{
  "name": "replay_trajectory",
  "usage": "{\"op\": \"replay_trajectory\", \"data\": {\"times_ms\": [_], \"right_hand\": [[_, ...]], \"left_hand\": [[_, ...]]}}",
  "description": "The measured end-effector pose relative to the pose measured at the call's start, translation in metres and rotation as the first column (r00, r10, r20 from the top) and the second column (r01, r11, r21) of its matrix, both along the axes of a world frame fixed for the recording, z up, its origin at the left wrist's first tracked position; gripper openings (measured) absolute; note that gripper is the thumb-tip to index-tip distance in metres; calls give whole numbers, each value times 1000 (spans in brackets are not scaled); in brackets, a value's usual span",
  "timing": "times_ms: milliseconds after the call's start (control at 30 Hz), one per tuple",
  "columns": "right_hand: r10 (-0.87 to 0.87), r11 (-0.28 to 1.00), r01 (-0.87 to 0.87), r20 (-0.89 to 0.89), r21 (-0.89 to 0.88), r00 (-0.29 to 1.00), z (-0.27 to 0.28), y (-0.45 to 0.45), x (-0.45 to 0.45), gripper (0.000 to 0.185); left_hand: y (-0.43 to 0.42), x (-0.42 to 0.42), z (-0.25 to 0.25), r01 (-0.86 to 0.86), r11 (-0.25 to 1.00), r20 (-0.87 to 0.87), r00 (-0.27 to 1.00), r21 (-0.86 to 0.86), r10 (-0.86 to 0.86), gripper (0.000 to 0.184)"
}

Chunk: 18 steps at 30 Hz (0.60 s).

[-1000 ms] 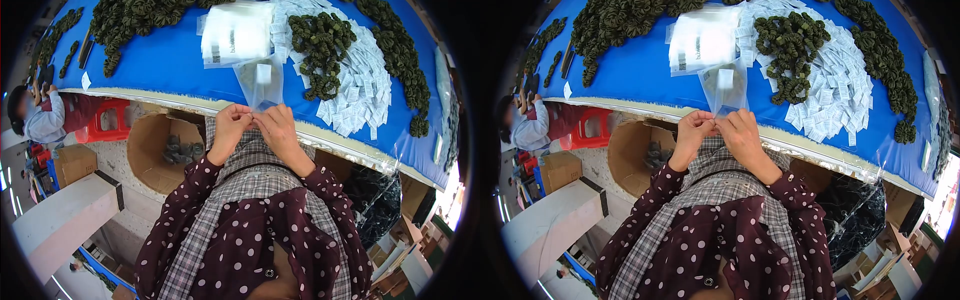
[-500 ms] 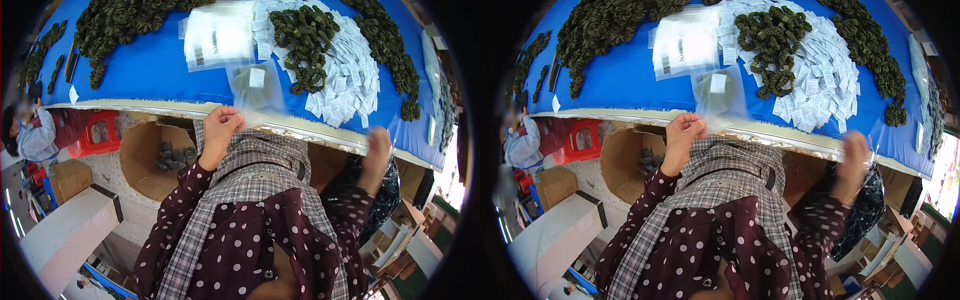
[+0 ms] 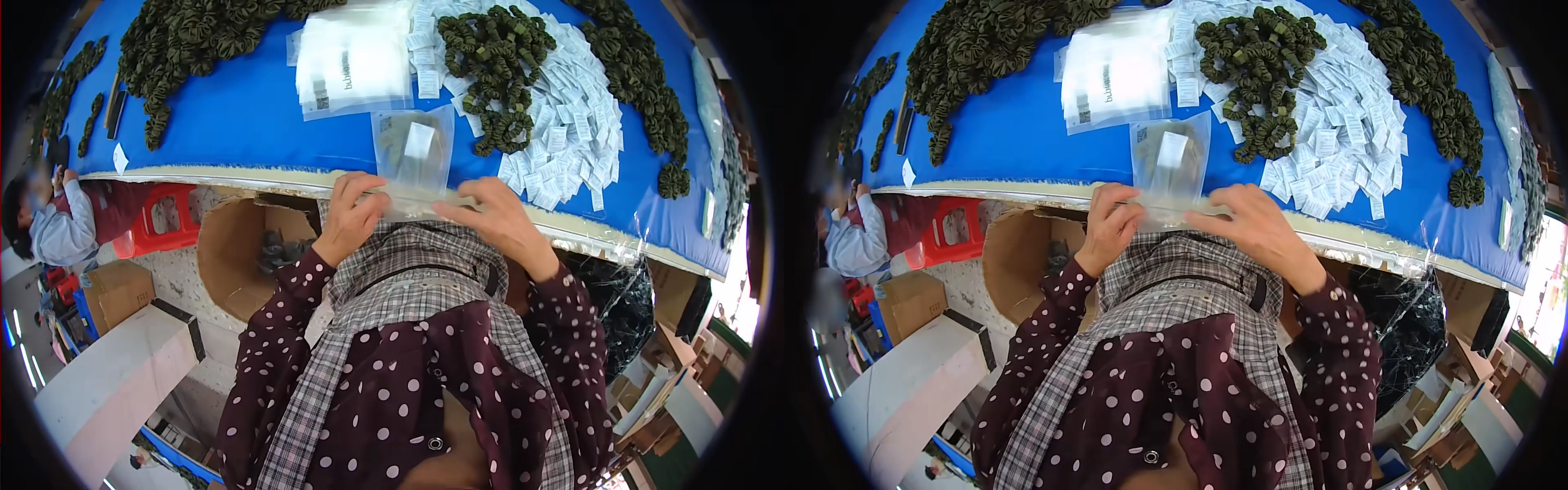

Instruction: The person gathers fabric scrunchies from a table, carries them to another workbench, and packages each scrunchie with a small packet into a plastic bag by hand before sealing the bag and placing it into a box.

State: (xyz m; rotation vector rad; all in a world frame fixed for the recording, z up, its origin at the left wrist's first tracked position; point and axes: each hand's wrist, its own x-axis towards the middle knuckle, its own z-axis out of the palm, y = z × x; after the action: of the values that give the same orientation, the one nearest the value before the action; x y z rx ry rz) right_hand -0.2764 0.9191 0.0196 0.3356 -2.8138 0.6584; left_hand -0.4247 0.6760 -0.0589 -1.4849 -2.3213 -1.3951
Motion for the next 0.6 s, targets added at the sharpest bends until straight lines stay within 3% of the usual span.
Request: {"op": "replay_trajectory", "data": {"times_ms": [100,167,200,267,300,433,467,600], "right_hand": [[75,994,-74,18,-78,997,-23,12,-16,12],[-51,884,44,-3,-466,999,-36,16,-20,15],[-49,885,39,-9,-463,999,-33,17,-28,15],[-303,599,244,66,-762,951,-21,17,-46,12],[-305,604,237,54,-761,951,-16,19,-51,12],[-229,257,195,137,-947,964,-4,25,-68,3],[-226,255,195,137,-947,964,-6,25,-67,3],[-279,581,292,150,-760,948,-33,16,-39,6]], "left_hand": [[8,-2,1,-16,996,33,999,84,13,24],[20,-13,7,-58,986,75,996,159,46,23],[30,-22,16,-95,968,119,991,232,68,22],[46,-39,30,-168,912,206,974,374,95,21],[51,-47,35,-162,910,196,976,383,92,21],[64,-70,49,-38,917,225,973,398,-58,16],[61,-69,49,-40,917,225,973,396,-55,16],[31,-39,36,-86,991,265,962,99,57,10]]}}
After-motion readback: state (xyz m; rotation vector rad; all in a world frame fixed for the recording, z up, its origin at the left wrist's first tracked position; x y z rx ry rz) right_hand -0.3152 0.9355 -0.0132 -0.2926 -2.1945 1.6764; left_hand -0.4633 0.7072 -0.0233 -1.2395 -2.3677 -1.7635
